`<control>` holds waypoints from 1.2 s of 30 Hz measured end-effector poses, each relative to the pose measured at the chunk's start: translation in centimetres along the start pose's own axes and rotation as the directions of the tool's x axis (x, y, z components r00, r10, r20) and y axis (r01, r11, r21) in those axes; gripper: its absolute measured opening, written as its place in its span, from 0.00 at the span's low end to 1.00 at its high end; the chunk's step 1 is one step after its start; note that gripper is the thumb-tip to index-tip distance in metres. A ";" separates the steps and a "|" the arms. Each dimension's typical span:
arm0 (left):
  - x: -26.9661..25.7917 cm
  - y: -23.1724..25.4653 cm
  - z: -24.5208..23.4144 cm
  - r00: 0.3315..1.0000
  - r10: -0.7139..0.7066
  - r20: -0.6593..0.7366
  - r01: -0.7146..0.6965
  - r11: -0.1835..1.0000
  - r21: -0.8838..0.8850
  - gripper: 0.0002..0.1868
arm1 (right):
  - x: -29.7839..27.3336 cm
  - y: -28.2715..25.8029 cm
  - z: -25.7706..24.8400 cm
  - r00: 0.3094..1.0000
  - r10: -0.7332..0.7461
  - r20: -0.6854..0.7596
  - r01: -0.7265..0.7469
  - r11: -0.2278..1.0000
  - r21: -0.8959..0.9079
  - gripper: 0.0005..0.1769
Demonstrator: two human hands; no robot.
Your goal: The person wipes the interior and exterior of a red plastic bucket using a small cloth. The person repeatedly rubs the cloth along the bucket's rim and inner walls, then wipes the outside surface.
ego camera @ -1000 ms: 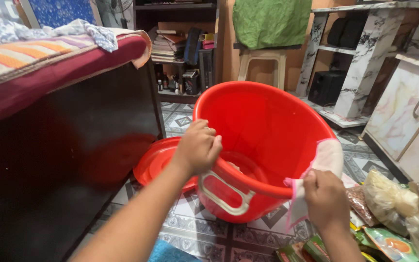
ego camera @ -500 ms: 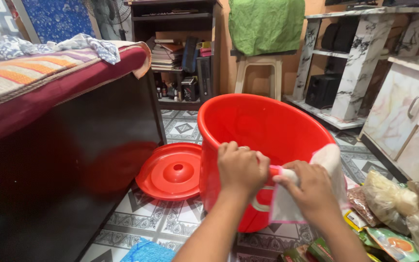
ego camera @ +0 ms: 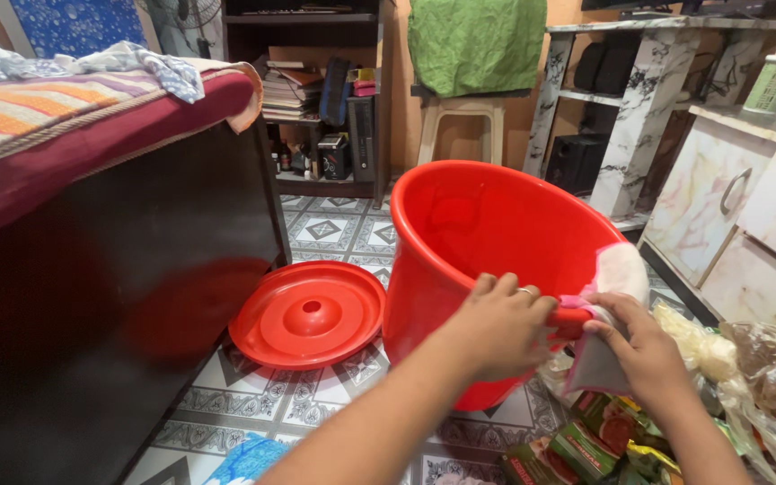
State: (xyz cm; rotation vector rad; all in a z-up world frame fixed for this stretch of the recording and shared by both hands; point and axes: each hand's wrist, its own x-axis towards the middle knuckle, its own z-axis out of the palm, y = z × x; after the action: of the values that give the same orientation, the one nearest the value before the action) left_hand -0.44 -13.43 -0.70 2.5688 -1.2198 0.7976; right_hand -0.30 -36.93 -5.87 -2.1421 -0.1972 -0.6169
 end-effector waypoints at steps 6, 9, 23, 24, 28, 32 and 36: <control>-2.3 -9.9 -3.6 0.983 0.056 0.176 -0.093 0.972 0.215 0.21 | 1.2 -1.3 1.5 0.988 -0.156 -0.024 0.157 0.984 0.083 0.22; -4.3 -12.7 -4.8 0.977 -0.018 0.211 -0.046 0.955 0.294 0.11 | 2.3 -3.1 1.6 0.986 -0.112 0.126 0.104 0.992 0.070 0.23; -0.3 -9.1 -0.8 0.945 -0.264 0.191 0.208 0.941 0.268 0.10 | 2.1 -12.2 7.1 0.952 -0.222 0.212 0.284 0.898 -0.336 0.16; -0.2 -8.3 -0.2 0.930 -0.323 0.174 0.265 0.920 0.290 0.08 | 2.0 -12.1 7.2 0.960 -0.193 0.205 0.257 0.896 -0.362 0.16; -0.7 -6.4 0.6 0.961 -0.275 -0.017 0.273 0.943 0.192 0.10 | 2.2 -9.7 4.7 0.873 -0.482 0.068 0.486 0.856 -0.177 0.18; -1.1 -5.1 0.9 0.951 -0.300 -0.070 0.308 0.930 0.203 0.10 | 1.1 -7.3 3.3 0.951 -0.299 -0.081 0.290 0.951 -0.102 0.24; -1.1 -3.7 1.8 0.922 -0.300 -0.247 0.353 0.911 0.213 0.10 | -0.4 -7.3 4.0 0.888 -0.426 -0.175 0.390 0.898 -0.205 0.27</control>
State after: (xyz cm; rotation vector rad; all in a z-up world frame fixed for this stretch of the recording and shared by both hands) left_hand 2.47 -10.99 -2.57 2.6928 -0.6320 1.1714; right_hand -1.75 -29.36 -2.83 -2.1836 -0.5036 -1.1414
